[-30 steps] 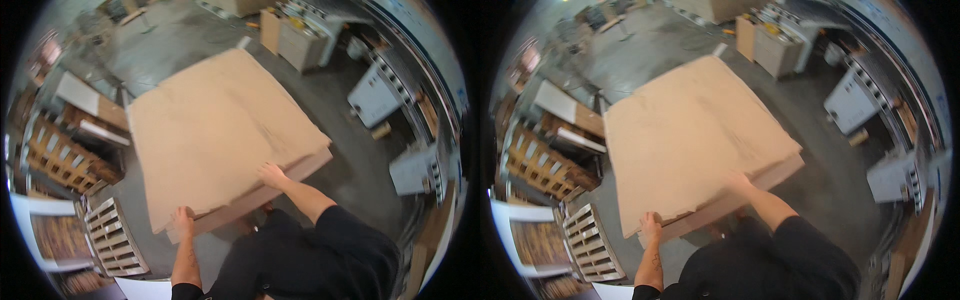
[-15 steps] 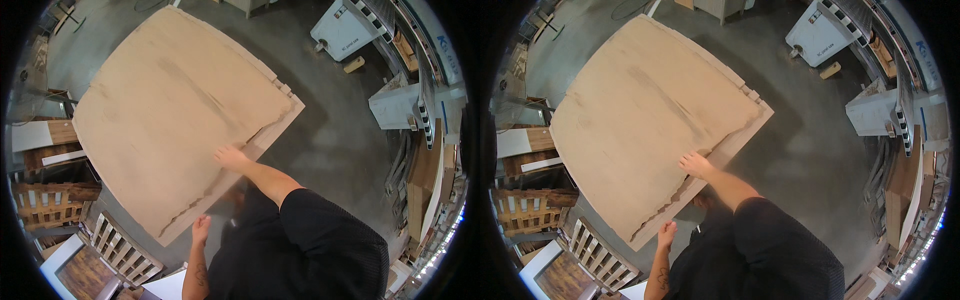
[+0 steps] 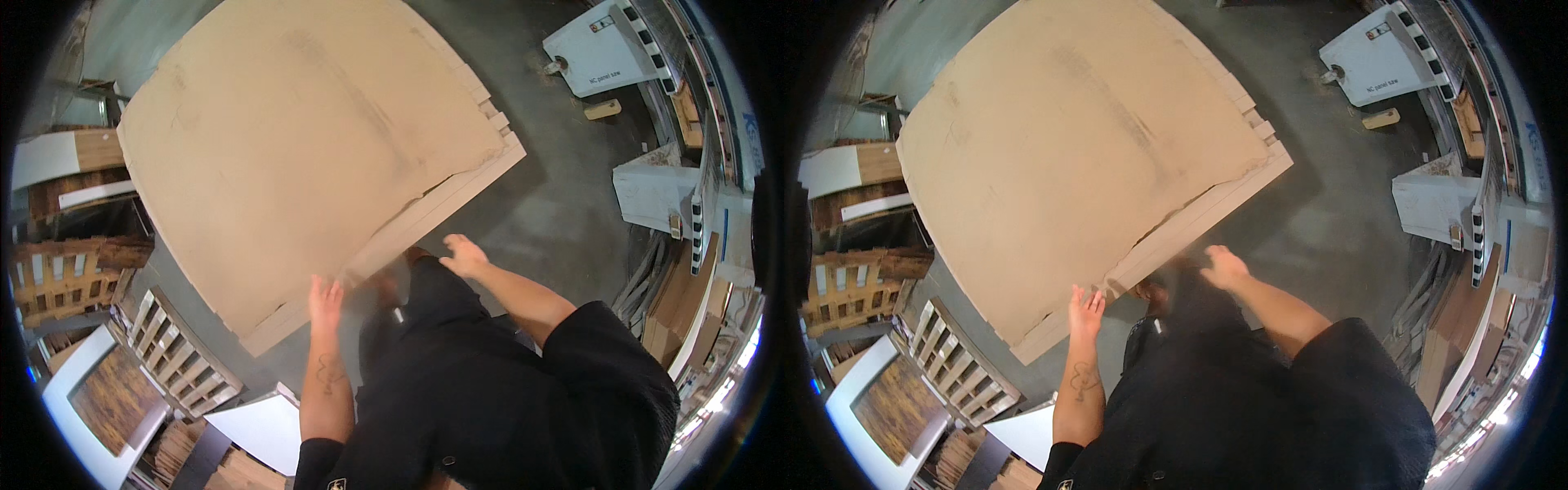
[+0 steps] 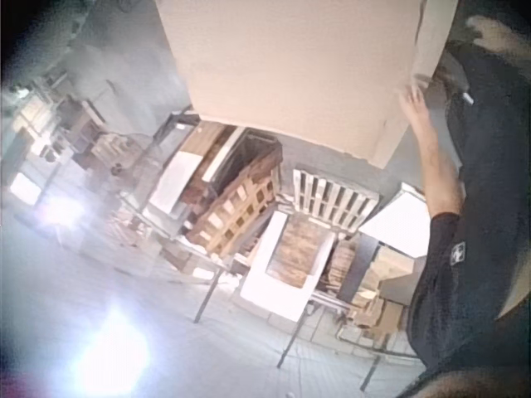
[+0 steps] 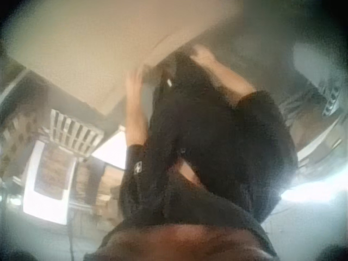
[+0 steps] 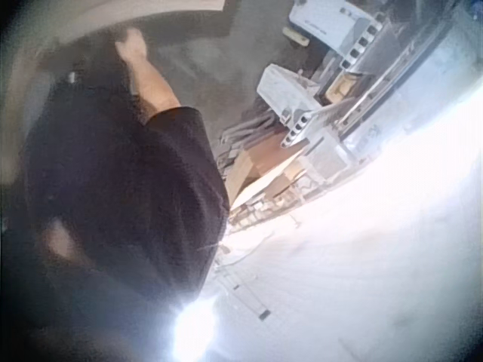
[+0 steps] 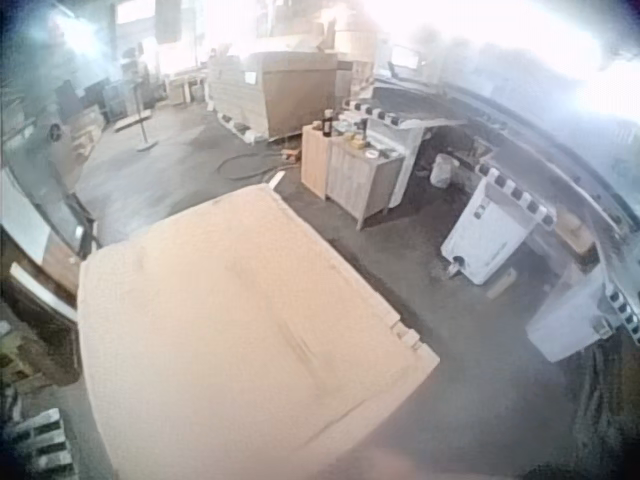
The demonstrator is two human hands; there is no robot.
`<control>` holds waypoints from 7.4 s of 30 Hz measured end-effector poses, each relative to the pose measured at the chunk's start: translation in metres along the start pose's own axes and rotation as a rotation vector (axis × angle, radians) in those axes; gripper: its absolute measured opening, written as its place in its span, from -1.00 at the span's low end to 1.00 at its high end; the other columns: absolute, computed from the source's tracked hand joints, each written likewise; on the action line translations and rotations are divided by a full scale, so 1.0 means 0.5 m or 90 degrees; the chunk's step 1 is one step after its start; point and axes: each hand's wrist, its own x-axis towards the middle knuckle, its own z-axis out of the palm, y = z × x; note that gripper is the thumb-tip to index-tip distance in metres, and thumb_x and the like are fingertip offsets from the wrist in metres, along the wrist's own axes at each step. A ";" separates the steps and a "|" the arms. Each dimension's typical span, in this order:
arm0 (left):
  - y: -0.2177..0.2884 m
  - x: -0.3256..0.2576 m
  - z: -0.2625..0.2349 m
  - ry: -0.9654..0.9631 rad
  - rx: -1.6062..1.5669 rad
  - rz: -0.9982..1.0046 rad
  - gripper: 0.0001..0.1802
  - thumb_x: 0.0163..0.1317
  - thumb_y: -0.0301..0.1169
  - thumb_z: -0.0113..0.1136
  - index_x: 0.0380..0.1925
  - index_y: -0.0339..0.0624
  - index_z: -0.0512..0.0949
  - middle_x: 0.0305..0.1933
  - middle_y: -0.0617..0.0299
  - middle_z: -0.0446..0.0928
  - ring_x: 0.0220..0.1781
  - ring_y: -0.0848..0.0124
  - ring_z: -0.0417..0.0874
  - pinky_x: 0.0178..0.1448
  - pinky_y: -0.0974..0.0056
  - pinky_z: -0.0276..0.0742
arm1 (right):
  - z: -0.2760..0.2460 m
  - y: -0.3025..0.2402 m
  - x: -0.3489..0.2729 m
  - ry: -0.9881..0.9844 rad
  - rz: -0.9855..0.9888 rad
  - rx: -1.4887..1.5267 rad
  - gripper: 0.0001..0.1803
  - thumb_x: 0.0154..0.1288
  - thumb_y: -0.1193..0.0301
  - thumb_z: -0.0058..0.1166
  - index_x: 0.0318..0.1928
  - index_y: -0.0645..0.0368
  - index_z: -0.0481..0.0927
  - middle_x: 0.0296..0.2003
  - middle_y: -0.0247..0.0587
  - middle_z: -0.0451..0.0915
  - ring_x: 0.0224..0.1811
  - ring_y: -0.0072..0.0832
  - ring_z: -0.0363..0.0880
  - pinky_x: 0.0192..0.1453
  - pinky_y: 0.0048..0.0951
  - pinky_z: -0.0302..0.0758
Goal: The person moves wooden planks from a table and stacks them onto a larger bundle of wood on the floor, then places a large cardboard sheet over the final stack.
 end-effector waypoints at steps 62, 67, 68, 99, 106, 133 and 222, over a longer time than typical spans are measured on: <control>0.101 -0.107 0.059 0.156 -0.233 0.033 0.06 0.12 0.00 0.33 0.38 -0.32 -0.06 0.36 -0.04 0.08 0.17 0.09 0.38 0.09 0.19 0.49 | 0.071 -0.200 0.153 -0.082 0.143 0.662 -0.41 0.19 0.39 0.10 0.21 0.40 0.33 0.08 0.19 0.48 0.13 -0.13 0.50 0.15 -0.21 0.46; 0.063 -0.042 0.012 0.125 -0.180 -0.027 0.19 0.18 0.02 0.30 0.45 -0.32 -0.32 0.46 -0.19 -0.04 0.30 -0.03 0.36 0.29 0.09 0.42 | 0.119 -0.082 0.230 -0.080 -0.179 0.101 -0.57 0.17 0.31 0.06 -0.01 0.35 0.60 0.06 0.05 0.56 0.08 -0.17 0.55 0.14 -0.24 0.48; 0.044 -0.026 0.024 0.135 -0.107 -0.059 0.19 0.20 0.02 0.28 0.45 -0.33 -0.34 0.45 -0.22 -0.01 0.30 -0.04 0.36 0.32 0.07 0.40 | 0.172 0.016 0.260 0.007 -0.271 0.043 -0.58 0.18 0.27 0.03 -0.05 0.31 0.63 0.05 0.07 0.57 0.06 -0.09 0.56 0.14 -0.20 0.49; -0.009 0.078 -0.050 0.080 -0.252 -0.004 -0.06 0.34 -0.09 0.16 0.46 -0.22 -0.18 0.49 -0.07 -0.04 0.43 0.11 0.19 0.35 0.06 0.35 | -0.146 0.078 0.366 0.294 0.355 0.955 -0.49 0.33 0.28 0.15 0.21 0.21 0.39 0.15 0.01 0.47 0.14 -0.19 0.50 0.12 -0.21 0.48; -0.056 0.160 -0.148 0.141 -0.300 -0.027 -0.58 0.40 -0.26 0.07 0.16 -0.23 0.34 0.12 0.04 0.44 0.12 0.14 0.52 0.21 0.04 0.49 | -0.136 0.049 0.350 0.266 0.336 0.954 -0.58 0.38 0.33 0.06 0.18 0.14 0.36 0.06 -0.07 0.51 0.13 -0.12 0.53 0.09 -0.20 0.49; -0.099 0.125 -0.074 0.143 -0.127 0.028 -0.91 0.35 -0.48 0.06 -0.19 -0.23 0.48 -0.22 0.18 0.54 -0.10 0.28 0.59 0.14 0.14 0.51 | -0.144 0.125 0.348 0.262 0.287 0.920 -0.66 0.46 0.34 -0.02 0.13 0.17 0.27 -0.01 -0.08 0.52 0.06 -0.10 0.57 0.12 -0.12 0.56; -0.463 0.087 1.486 -0.135 0.894 0.346 -0.43 0.32 -0.15 0.21 0.14 -0.39 0.41 -0.19 0.11 0.64 -0.19 0.38 0.64 -0.10 0.28 0.55 | -1.093 1.248 0.173 0.183 0.191 0.797 -0.63 0.39 0.17 0.10 0.09 0.06 0.51 -0.11 -0.29 0.64 -0.17 -0.45 0.65 -0.17 -0.43 0.51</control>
